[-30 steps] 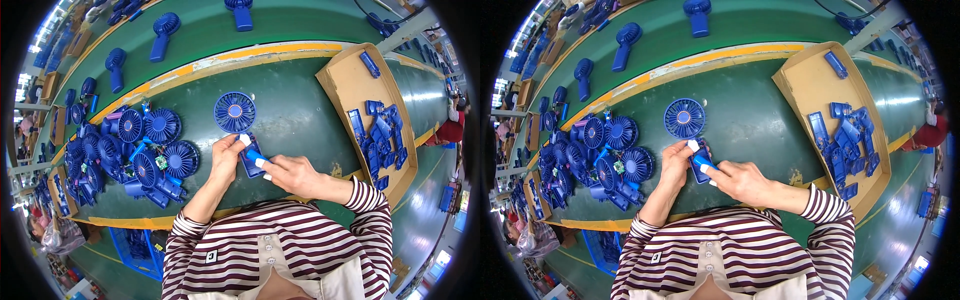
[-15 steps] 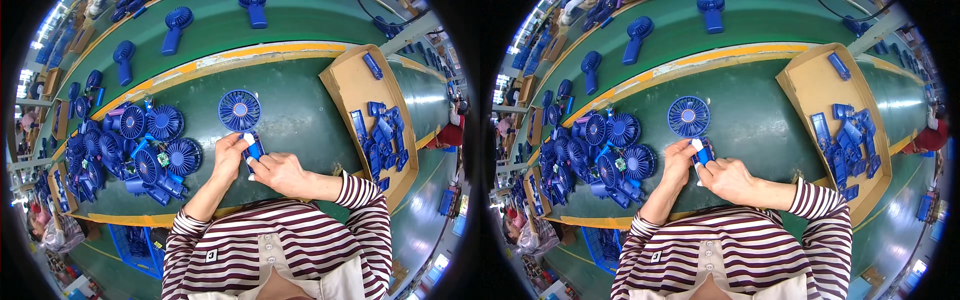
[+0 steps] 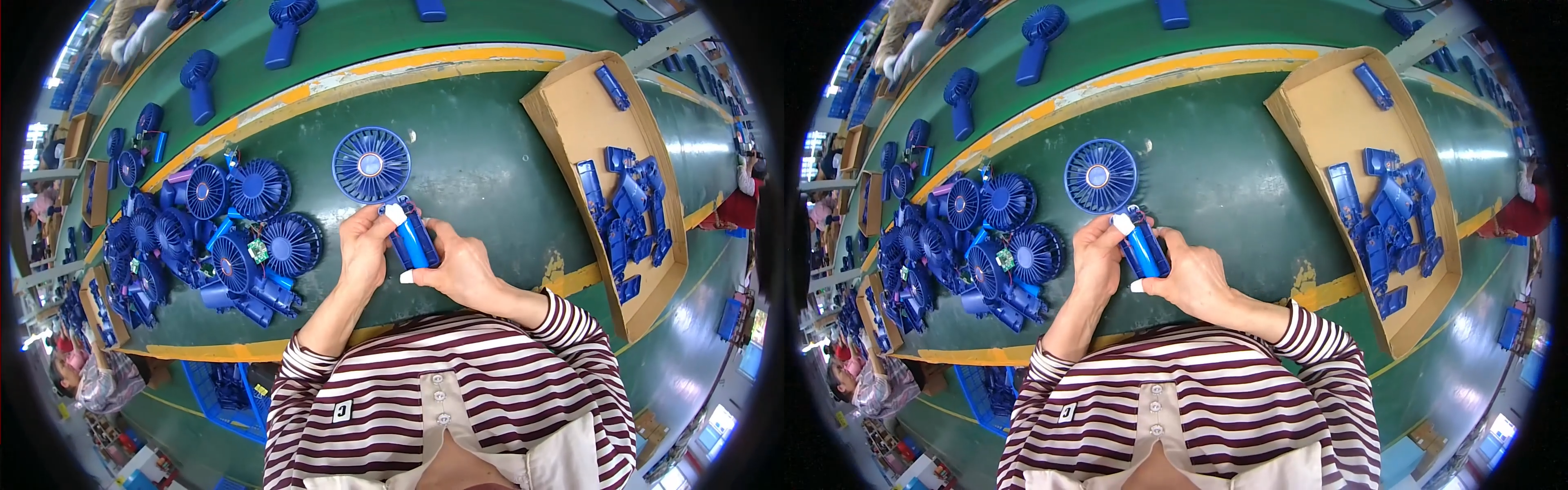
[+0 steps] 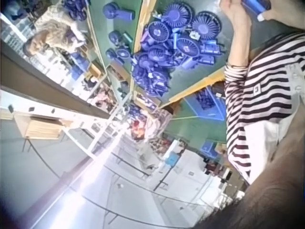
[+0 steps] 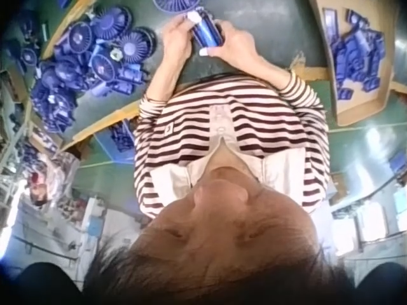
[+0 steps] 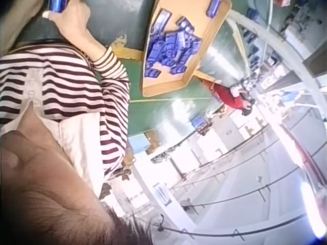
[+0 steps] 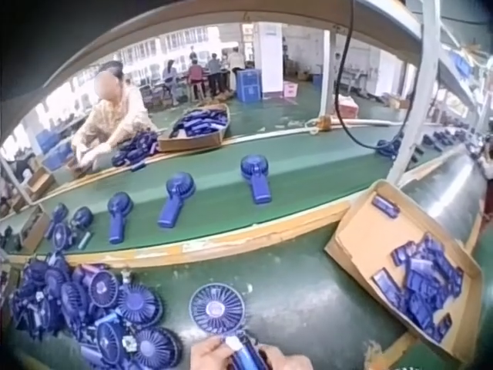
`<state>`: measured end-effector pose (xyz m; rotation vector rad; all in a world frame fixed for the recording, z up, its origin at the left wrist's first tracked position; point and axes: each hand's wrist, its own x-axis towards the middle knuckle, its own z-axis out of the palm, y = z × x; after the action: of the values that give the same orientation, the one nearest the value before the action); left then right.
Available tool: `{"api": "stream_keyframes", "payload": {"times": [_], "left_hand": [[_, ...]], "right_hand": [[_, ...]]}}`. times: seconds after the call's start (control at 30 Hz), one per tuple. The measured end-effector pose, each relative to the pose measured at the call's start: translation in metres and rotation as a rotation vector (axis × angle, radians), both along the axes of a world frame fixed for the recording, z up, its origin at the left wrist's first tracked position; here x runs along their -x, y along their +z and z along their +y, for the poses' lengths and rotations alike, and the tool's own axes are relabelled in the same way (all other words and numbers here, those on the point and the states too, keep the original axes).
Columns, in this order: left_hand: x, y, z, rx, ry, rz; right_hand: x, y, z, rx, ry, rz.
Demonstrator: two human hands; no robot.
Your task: The person assembles handheld fans by inserting batteries and circuit boards into the fan handle casings and snapping the plastic covers onto the handles by hand.
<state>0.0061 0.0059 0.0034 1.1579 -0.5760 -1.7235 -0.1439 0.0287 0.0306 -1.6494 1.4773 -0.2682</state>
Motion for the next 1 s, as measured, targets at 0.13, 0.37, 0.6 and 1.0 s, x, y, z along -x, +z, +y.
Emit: {"api": "stream_keyframes", "payload": {"times": [0.13, 0.37, 0.6, 1.0], "left_hand": [[0.004, 0.006, 0.003, 0.073, 0.016, 0.0], [-0.001, 0.01, 0.001, 0.131, 0.044, -0.01], [-0.004, 0.001, 0.003, 0.099, 0.042, -0.033], [-0.005, 0.002, 0.0, 0.085, 0.007, -0.055]], "right_hand": [[-0.002, -0.012, 0.005, -0.027, -0.187, -0.262], [0.004, -0.012, 0.001, -0.169, -0.161, -0.434], [0.013, -0.012, -0.008, 0.287, -0.03, -0.712], [0.011, -0.018, -0.011, 0.47, 0.032, -0.577]]}}
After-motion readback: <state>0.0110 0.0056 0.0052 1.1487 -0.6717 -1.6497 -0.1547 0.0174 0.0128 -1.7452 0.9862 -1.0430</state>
